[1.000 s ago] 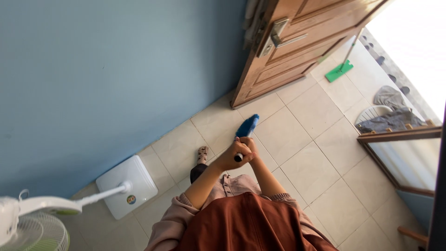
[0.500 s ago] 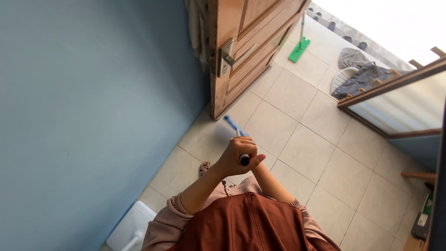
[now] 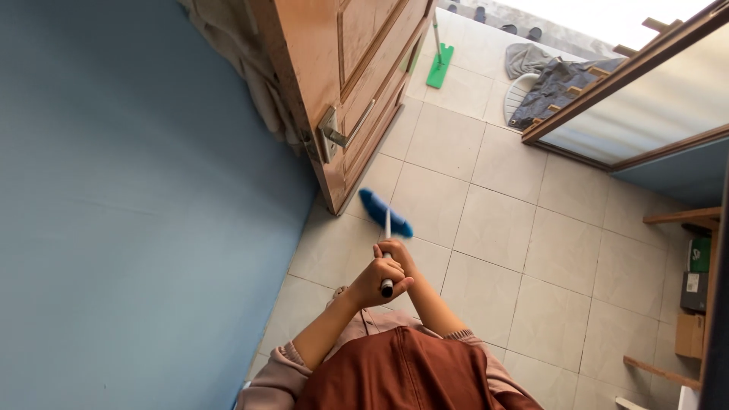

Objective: Sweep the tiled floor in a room using a broom.

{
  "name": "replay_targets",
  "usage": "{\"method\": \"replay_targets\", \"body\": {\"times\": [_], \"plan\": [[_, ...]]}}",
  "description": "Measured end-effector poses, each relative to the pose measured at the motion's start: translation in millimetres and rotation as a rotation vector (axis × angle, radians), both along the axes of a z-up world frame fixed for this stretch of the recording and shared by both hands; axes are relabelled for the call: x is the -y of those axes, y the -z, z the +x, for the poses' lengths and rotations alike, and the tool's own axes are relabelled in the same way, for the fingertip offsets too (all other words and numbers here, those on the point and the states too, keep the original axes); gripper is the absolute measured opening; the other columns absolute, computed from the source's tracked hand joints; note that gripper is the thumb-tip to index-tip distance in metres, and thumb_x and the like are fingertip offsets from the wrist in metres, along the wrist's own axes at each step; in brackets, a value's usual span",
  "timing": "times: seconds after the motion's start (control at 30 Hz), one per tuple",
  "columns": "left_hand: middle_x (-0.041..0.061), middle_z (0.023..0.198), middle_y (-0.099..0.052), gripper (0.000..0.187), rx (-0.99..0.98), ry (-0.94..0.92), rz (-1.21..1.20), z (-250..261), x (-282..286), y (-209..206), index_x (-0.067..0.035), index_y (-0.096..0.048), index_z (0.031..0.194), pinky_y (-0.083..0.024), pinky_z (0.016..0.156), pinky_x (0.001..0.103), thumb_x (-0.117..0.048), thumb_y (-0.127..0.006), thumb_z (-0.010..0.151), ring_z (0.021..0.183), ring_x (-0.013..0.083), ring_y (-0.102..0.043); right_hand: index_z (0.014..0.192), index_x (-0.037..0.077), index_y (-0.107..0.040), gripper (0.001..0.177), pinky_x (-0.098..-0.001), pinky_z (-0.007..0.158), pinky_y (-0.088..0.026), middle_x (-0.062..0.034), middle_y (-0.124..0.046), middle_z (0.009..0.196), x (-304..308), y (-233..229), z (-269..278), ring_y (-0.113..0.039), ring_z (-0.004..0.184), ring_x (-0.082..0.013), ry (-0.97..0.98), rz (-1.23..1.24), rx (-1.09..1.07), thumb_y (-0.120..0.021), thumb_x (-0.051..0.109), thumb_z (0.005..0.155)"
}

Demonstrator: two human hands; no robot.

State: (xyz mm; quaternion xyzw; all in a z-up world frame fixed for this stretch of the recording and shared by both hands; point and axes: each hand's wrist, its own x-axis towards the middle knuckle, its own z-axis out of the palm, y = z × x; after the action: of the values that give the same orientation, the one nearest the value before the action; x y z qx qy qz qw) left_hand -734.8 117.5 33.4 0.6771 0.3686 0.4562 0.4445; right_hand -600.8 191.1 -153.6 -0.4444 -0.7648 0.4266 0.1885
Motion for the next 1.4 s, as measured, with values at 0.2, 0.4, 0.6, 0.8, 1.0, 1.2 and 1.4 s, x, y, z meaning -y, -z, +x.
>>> {"method": "replay_targets", "body": {"times": [0.2,0.4,0.6,0.8,1.0,1.2,1.4], "plan": [[0.009,0.06,-0.058,0.034,-0.062,-0.099,0.06,-20,-22,19,-0.002,-0.059,0.063,-0.046,0.065,0.034,-0.009,-0.072,0.093,0.06,0.0222,-0.053,0.069,0.002,-0.057,0.029,-0.0384,0.068,-0.042,-0.0108,-0.054,0.077,-48,-52,-21,-0.051,0.077,-0.0275,-0.042,0.162,-0.138,-0.073,0.014,0.091],[0.008,0.056,-0.053,0.041,-0.053,-0.003,0.162,-47,-45,-97,-0.003,-0.052,0.056,-0.041,0.056,0.034,-0.014,-0.074,0.09,0.054,0.0215,-0.052,0.084,0.003,-0.057,0.021,-0.0342,0.076,-0.045,-0.006,-0.056,0.083,-21,-62,-37,-0.053,0.082,-0.0188,0.17,-0.276,-0.511,-0.07,0.018,0.091],[0.005,0.055,-0.026,0.057,0.073,-0.02,-0.006,-42,-72,-78,-0.004,-0.033,0.059,-0.022,0.049,0.033,-0.018,-0.07,0.1,0.051,0.0167,-0.023,0.086,0.009,-0.06,0.015,-0.0297,0.062,-0.05,0.0028,-0.06,0.08,0,-32,-68,-0.055,0.074,-0.0088,0.277,-0.452,-0.788,-0.069,0.013,0.098],[0.003,0.054,-0.024,0.059,0.167,0.04,-0.055,-41,-83,-44,-0.005,-0.032,0.059,-0.02,0.047,0.033,-0.02,-0.069,0.101,0.051,0.0143,-0.022,0.082,0.003,-0.057,0.03,-0.0323,0.061,-0.045,-0.0042,-0.053,0.079,5,41,-72,-0.049,0.072,-0.0135,0.42,-0.212,-0.589,-0.078,0.014,0.101],[0.006,0.047,-0.044,0.052,-0.001,0.032,0.142,-43,-89,-39,-0.007,-0.045,0.051,-0.039,0.065,0.032,-0.018,-0.07,0.095,0.044,0.0179,-0.04,0.106,0.006,-0.065,0.019,-0.0312,0.095,-0.052,-0.003,-0.07,0.107,-7,-21,-73,-0.065,0.105,-0.0129,0.52,-0.36,-0.852,-0.063,0.021,0.095],[0.009,0.052,-0.054,0.034,0.06,0.029,0.124,-50,-109,-56,-0.006,-0.058,0.057,-0.044,0.074,0.032,-0.011,-0.07,0.088,0.052,0.0208,-0.054,0.102,0.0,-0.062,0.052,-0.0411,0.101,-0.051,-0.0142,-0.07,0.105,-20,19,-86,-0.065,0.105,-0.0243,0.595,-0.493,-1.404,-0.045,0.049,0.103],[0.012,0.058,-0.061,0.034,0.18,0.082,0.073,-43,-153,-40,-0.003,-0.055,0.057,-0.048,0.066,0.032,-0.007,-0.07,0.088,0.058,0.0195,-0.058,0.114,0.01,-0.055,0.024,-0.0301,0.1,-0.044,0.0004,-0.06,0.11,-73,73,-54,-0.057,0.109,-0.0109,0.48,-0.215,-0.402,-0.067,0.023,0.097]]}}
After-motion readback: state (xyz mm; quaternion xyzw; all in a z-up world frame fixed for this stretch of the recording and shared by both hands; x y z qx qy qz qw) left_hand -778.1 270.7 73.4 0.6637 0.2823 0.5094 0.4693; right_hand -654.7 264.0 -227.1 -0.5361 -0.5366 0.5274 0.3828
